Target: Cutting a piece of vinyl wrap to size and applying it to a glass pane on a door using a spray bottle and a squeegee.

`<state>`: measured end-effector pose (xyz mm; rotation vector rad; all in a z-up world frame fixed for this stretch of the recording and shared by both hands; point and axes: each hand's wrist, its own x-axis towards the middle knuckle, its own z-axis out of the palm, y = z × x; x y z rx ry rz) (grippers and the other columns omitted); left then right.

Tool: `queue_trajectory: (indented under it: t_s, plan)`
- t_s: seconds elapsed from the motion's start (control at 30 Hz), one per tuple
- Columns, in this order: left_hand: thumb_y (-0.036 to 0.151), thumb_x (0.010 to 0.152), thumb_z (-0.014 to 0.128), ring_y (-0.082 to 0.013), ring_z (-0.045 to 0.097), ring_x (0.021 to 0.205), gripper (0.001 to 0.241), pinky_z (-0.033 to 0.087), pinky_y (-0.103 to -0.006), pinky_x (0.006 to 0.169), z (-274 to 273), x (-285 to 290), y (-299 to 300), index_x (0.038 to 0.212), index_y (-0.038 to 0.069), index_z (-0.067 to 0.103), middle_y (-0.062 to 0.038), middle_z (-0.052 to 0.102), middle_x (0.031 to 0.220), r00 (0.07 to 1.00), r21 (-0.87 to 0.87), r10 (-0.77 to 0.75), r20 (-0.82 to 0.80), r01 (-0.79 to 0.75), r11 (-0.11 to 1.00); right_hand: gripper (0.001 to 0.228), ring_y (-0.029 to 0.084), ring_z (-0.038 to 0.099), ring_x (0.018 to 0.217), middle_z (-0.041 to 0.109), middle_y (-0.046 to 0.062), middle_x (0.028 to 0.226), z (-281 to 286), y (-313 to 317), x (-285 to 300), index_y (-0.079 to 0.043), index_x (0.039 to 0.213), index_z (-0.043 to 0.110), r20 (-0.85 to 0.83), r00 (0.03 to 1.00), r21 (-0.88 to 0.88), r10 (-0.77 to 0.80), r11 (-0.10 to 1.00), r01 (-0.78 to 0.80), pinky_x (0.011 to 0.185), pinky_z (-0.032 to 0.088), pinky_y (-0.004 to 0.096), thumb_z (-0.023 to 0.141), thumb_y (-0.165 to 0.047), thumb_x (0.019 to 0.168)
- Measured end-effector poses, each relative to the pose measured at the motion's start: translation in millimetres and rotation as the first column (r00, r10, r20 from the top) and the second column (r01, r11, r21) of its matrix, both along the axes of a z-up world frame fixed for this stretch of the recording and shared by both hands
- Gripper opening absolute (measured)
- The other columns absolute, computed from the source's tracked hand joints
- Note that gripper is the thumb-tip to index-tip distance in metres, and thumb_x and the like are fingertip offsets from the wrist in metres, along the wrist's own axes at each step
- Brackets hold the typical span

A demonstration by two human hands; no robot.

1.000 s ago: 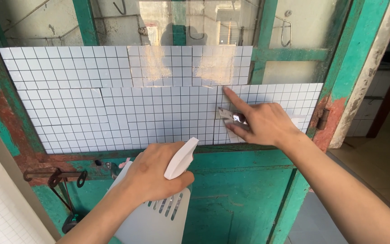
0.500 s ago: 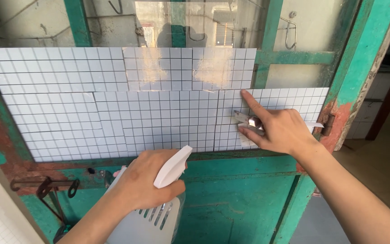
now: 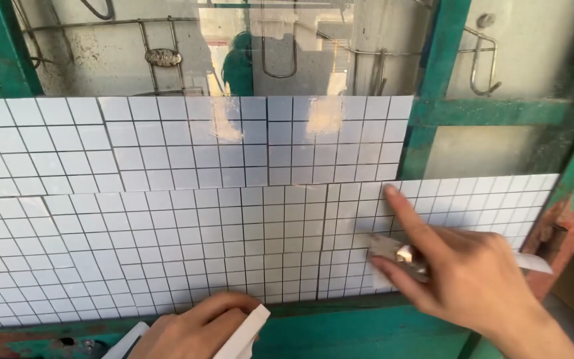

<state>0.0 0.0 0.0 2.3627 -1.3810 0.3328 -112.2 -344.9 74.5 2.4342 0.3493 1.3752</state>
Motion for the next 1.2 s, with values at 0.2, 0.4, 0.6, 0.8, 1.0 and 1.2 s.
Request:
queue_trajectory:
  t_s: [0.2,0.4,0.6,0.8,1.0,1.2]
  plan:
    - [0.049,0.089,0.074,-0.0047,0.073,0.108,0.042,0.065,-0.0278,0.083,6.9,-0.6,2.7,0.126,0.030,0.071,0.012,0.063,0.132,0.998,-0.013,0.054,-0.044,-0.055,0.998,0.090,0.010,0.046,0.032,0.051,-0.008,0.043,-4.6,1.3,5.5,-0.017,0.159,0.038,0.021,0.997,0.018,-0.077,0.997,0.076,0.033,0.045,0.035,0.064,-0.064,0.088]
    - [0.040,0.075,0.088,-0.0144,0.077,0.107,0.043,0.059,-0.0315,0.094,14.6,-1.0,5.7,0.113,0.024,0.075,0.002,0.069,0.126,0.996,-0.044,-0.052,-0.075,0.049,0.998,0.074,0.014,0.054,0.039,0.055,-0.010,0.054,-2.7,39.6,6.6,-0.020,0.157,0.043,0.024,0.999,-0.037,0.038,0.999,-0.037,0.029,0.040,0.040,0.060,-0.059,0.096]
    - [0.035,0.070,0.083,-0.0134,0.079,0.105,0.031,0.061,-0.0327,0.092,41.0,-27.9,0.4,0.101,0.031,0.078,0.006,0.075,0.118,0.962,-0.033,0.060,-0.268,-0.071,0.997,0.064,0.012,0.049,0.041,0.051,-0.009,0.057,-22.1,11.8,0.3,-0.025,0.152,0.048,0.032,0.996,-0.068,0.081,0.995,-0.079,0.029,0.036,0.036,0.064,-0.048,0.095]
    - [0.029,0.073,0.084,-0.0131,0.077,0.105,0.028,0.056,-0.0306,0.093,42.0,-37.3,4.5,0.100,0.024,0.079,0.005,0.074,0.120,0.951,-0.080,0.057,-0.305,-0.085,0.993,0.071,0.016,0.047,0.033,0.052,-0.007,0.051,-4.4,33.4,-4.1,-0.027,0.157,0.039,-0.067,0.998,-0.042,0.000,0.999,-0.002,0.026,0.036,0.037,0.058,-0.057,0.096]
    - [0.033,0.068,0.078,-0.0215,0.076,0.103,0.036,0.061,-0.0390,0.085,29.0,-27.6,3.6,0.103,0.022,0.076,-0.001,0.073,0.119,0.992,-0.167,-0.082,-0.099,0.065,0.984,0.080,0.017,0.056,0.036,0.060,-0.011,0.050,-12.2,28.4,-34.8,-0.019,0.158,0.035,-0.186,0.980,0.132,0.069,0.990,-0.045,0.031,0.045,0.040,0.063,-0.055,0.093]
    - [0.029,0.078,0.070,-0.0250,0.068,0.082,0.027,0.057,-0.0449,0.056,63.1,-92.2,-30.9,0.101,0.015,0.065,-0.006,0.065,0.100,0.934,0.117,-0.277,0.227,0.256,0.959,0.036,0.013,0.043,0.053,0.051,0.000,0.056,-16.0,11.9,-55.1,-0.013,0.103,0.086,-0.343,0.815,0.854,0.467,0.517,0.063,0.051,0.035,0.029,0.082,-0.041,0.081]
